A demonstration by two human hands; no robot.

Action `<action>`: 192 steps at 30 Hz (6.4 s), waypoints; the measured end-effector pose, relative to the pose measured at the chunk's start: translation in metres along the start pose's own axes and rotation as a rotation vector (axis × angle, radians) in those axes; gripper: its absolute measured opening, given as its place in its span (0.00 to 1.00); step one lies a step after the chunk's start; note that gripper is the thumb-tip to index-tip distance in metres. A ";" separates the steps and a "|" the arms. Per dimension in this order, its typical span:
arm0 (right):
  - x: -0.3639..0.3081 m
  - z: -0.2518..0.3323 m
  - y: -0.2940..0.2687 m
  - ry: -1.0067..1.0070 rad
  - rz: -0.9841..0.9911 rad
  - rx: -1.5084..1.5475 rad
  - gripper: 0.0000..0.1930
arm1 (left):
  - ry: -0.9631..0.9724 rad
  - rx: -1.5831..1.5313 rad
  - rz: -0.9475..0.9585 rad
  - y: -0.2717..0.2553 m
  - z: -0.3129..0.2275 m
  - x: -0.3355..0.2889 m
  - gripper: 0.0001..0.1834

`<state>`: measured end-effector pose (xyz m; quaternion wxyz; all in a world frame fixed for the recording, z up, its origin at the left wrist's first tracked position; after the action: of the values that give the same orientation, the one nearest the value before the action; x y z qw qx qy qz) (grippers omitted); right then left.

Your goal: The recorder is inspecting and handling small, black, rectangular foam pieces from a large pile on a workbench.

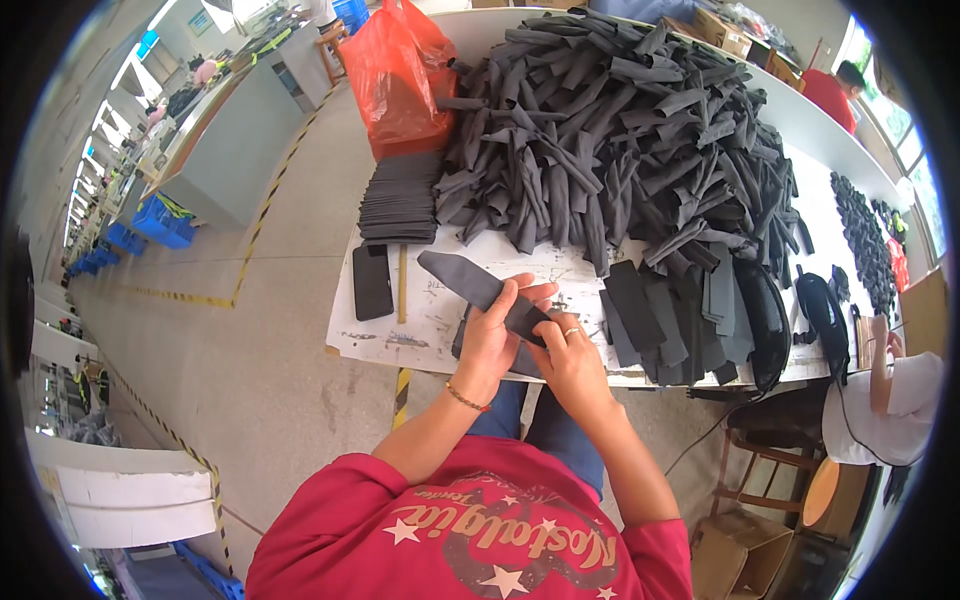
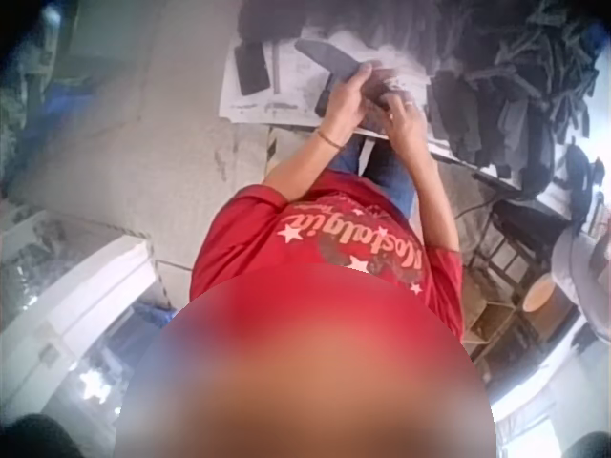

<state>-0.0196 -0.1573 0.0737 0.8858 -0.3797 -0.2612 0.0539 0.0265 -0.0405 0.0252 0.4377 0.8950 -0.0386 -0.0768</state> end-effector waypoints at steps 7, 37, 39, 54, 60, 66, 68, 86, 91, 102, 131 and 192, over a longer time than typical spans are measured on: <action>-0.009 -0.004 -0.015 -0.121 -0.056 0.055 0.08 | 0.202 0.001 0.037 0.012 -0.045 0.011 0.19; 0.013 0.001 0.003 -0.121 -0.008 0.147 0.08 | 0.232 -0.183 -0.081 0.004 -0.011 -0.002 0.17; 0.014 0.002 0.004 -0.123 -0.011 0.146 0.07 | 0.229 -0.172 -0.082 0.003 -0.011 -0.002 0.17; -0.016 -0.043 -0.012 0.448 -0.534 0.805 0.08 | 0.383 -0.121 -0.007 0.000 -0.068 0.006 0.20; 0.023 0.001 0.013 0.606 -0.154 0.881 0.08 | 0.316 -0.080 0.053 0.018 -0.056 -0.003 0.17; 0.018 0.021 -0.019 0.000 -0.441 0.168 0.07 | 0.282 0.001 -0.083 -0.017 -0.067 -0.005 0.14; 0.013 0.019 -0.013 0.030 -0.417 0.188 0.07 | 0.276 -0.022 -0.092 -0.026 -0.065 -0.004 0.14; -0.046 -0.040 0.066 0.879 0.125 0.442 0.21 | 0.514 1.598 -0.401 -0.104 -0.043 -0.037 0.13; -0.040 -0.060 0.022 0.711 -0.035 -0.117 0.17 | 0.636 1.416 -0.331 -0.073 -0.060 -0.003 0.08; -0.027 -0.165 0.018 0.296 0.121 -1.041 0.11 | 0.263 1.513 -0.205 -0.069 -0.015 0.205 0.10; -0.008 -0.035 -0.020 0.189 -0.105 0.116 0.18 | -0.178 0.045 -0.128 -0.049 -0.029 0.051 0.12; 0.005 0.013 0.003 -0.087 -0.069 0.030 0.12 | 0.040 -0.033 0.023 0.006 0.007 -0.012 0.18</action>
<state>-0.0212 -0.1453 0.0815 0.8807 -0.3543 -0.3115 0.0436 0.0138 -0.0476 0.0271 0.4542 0.8884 -0.0388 -0.0545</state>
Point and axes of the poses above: each hand's wrist, its own x-axis towards the middle knuckle, its own y-axis out of the palm, z = x × y, the point moved 5 cm from there along x, towards the middle knuckle, and after that the axes turned 1 degree about z, right-handed, at the moved point
